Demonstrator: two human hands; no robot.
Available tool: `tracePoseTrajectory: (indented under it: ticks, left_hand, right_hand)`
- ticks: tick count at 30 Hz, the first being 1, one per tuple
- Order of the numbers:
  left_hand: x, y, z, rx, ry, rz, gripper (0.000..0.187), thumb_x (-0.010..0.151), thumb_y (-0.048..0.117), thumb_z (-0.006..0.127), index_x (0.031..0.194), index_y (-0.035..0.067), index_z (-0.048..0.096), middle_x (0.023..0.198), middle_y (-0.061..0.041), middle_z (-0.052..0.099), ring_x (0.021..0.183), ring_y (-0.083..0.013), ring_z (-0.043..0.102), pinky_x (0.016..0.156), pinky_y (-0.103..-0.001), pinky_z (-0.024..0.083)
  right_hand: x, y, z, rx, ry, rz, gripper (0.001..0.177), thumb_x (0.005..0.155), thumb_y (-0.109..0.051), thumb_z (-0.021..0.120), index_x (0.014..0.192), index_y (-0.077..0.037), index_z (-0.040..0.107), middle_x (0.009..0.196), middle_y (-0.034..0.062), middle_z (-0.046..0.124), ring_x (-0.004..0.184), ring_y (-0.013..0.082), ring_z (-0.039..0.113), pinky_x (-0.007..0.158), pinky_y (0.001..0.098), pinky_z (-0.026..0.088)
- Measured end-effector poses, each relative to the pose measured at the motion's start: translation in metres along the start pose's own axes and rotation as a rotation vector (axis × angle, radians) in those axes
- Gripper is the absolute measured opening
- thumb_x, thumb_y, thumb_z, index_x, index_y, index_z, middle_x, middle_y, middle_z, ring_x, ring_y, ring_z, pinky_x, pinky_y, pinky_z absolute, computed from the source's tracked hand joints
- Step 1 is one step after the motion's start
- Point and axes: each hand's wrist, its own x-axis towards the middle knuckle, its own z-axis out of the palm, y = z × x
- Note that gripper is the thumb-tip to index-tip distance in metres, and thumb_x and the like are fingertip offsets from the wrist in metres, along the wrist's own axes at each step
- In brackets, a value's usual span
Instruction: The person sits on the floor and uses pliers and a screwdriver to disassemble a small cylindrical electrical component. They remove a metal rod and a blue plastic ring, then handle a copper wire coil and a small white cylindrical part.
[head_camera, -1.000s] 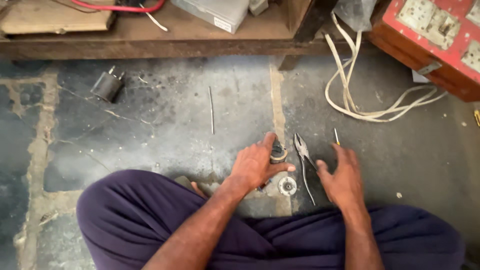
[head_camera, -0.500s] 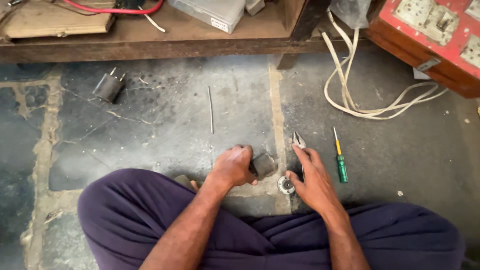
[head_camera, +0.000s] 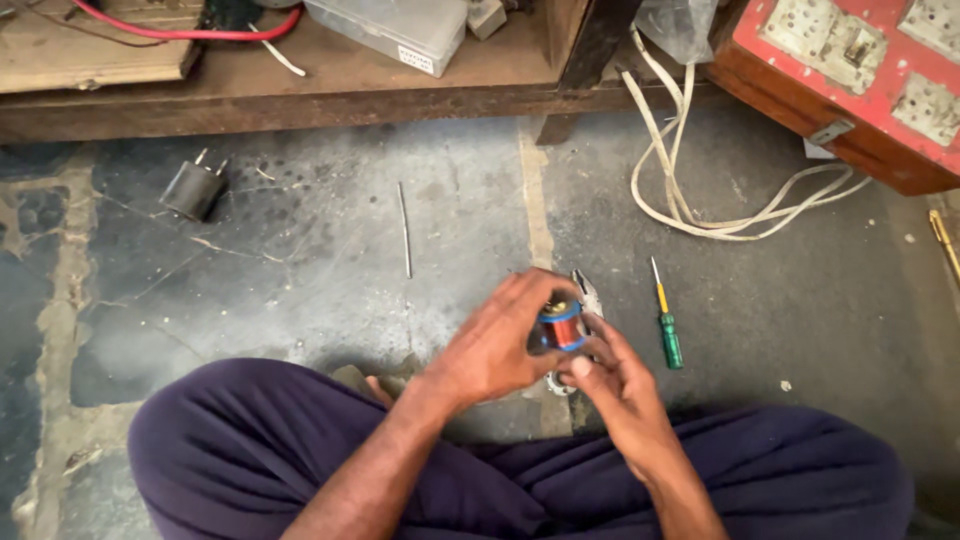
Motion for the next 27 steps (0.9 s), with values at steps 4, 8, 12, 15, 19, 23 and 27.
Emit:
tracePoseTrajectory:
  ticks: [4, 8, 12, 15, 19, 23, 27]
  left_hand:
    - [0.004, 0.012, 0.002, -0.135, -0.002, 0.018, 0.07, 0.072, 0.008, 0.084, 0.135, 0.012, 0.054, 0.133, -0.013, 0.059, 0.129, -0.0346, 0.057, 0.107, -0.043, 0.049]
    - [0.006, 0.006, 0.003, -0.229, -0.019, -0.041, 0.085, 0.068, 0.003, 0.087, 0.143, 0.01, 0.048, 0.141, -0.018, 0.052, 0.136, -0.0364, 0.051, 0.109, -0.042, 0.046]
    - [0.008, -0.004, 0.012, -0.542, -0.059, -0.163, 0.071, 0.078, 0.0, 0.081, 0.142, 0.008, 0.051, 0.139, -0.01, 0.063, 0.13, -0.0251, 0.065, 0.109, -0.037, 0.055]
    - [0.011, -0.01, 0.018, -0.642, -0.059, -0.147, 0.061, 0.082, -0.004, 0.079, 0.138, 0.006, 0.059, 0.139, -0.011, 0.064, 0.129, -0.0228, 0.066, 0.109, -0.037, 0.058]
    - [0.012, -0.017, 0.02, -0.686, -0.035, -0.124, 0.053, 0.085, -0.007, 0.075, 0.136, 0.004, 0.064, 0.144, -0.011, 0.063, 0.13, -0.022, 0.065, 0.111, -0.038, 0.057]
    - [0.011, -0.021, 0.019, -0.698, -0.029, -0.146, 0.053, 0.086, -0.005, 0.076, 0.136, 0.005, 0.064, 0.141, -0.01, 0.065, 0.128, -0.0204, 0.065, 0.108, -0.037, 0.059]
    - [0.011, -0.024, 0.02, -0.772, -0.075, -0.238, 0.053, 0.088, 0.001, 0.076, 0.14, 0.004, 0.061, 0.133, -0.009, 0.07, 0.122, -0.0186, 0.068, 0.106, -0.036, 0.058]
  right_hand:
    - [0.011, 0.01, -0.003, 0.124, -0.033, -0.063, 0.06, 0.092, -0.01, 0.07, 0.148, 0.003, 0.051, 0.132, 0.0176, 0.067, 0.102, 0.0234, 0.067, 0.087, 0.0356, 0.057]
    - [0.013, 0.008, -0.003, 0.172, -0.013, -0.162, 0.054, 0.09, -0.002, 0.069, 0.141, 0.004, 0.053, 0.135, 0.0142, 0.065, 0.118, 0.0195, 0.065, 0.086, 0.033, 0.055]
    - [0.014, 0.004, 0.003, 0.265, 0.016, -0.246, 0.049, 0.09, 0.003, 0.068, 0.137, 0.003, 0.054, 0.13, 0.0155, 0.066, 0.115, 0.0228, 0.067, 0.083, 0.0346, 0.056]
    - [0.017, -0.001, 0.002, 0.292, 0.018, -0.298, 0.048, 0.091, 0.006, 0.068, 0.137, 0.005, 0.055, 0.128, 0.017, 0.067, 0.116, 0.0244, 0.067, 0.084, 0.0362, 0.057]
    - [0.018, -0.003, -0.001, 0.286, 0.007, -0.285, 0.049, 0.091, 0.006, 0.068, 0.139, 0.007, 0.056, 0.131, 0.018, 0.068, 0.12, 0.0248, 0.067, 0.095, 0.0373, 0.058]
    - [0.019, -0.002, 0.0, 0.163, 0.069, -0.309, 0.051, 0.091, 0.004, 0.069, 0.141, 0.007, 0.058, 0.131, 0.0182, 0.069, 0.117, 0.0247, 0.068, 0.098, 0.0376, 0.057]
    - [0.018, -0.002, -0.002, -0.066, 0.114, -0.445, 0.046, 0.092, 0.003, 0.07, 0.137, 0.006, 0.061, 0.132, 0.0168, 0.069, 0.12, 0.0229, 0.068, 0.101, 0.0348, 0.056]
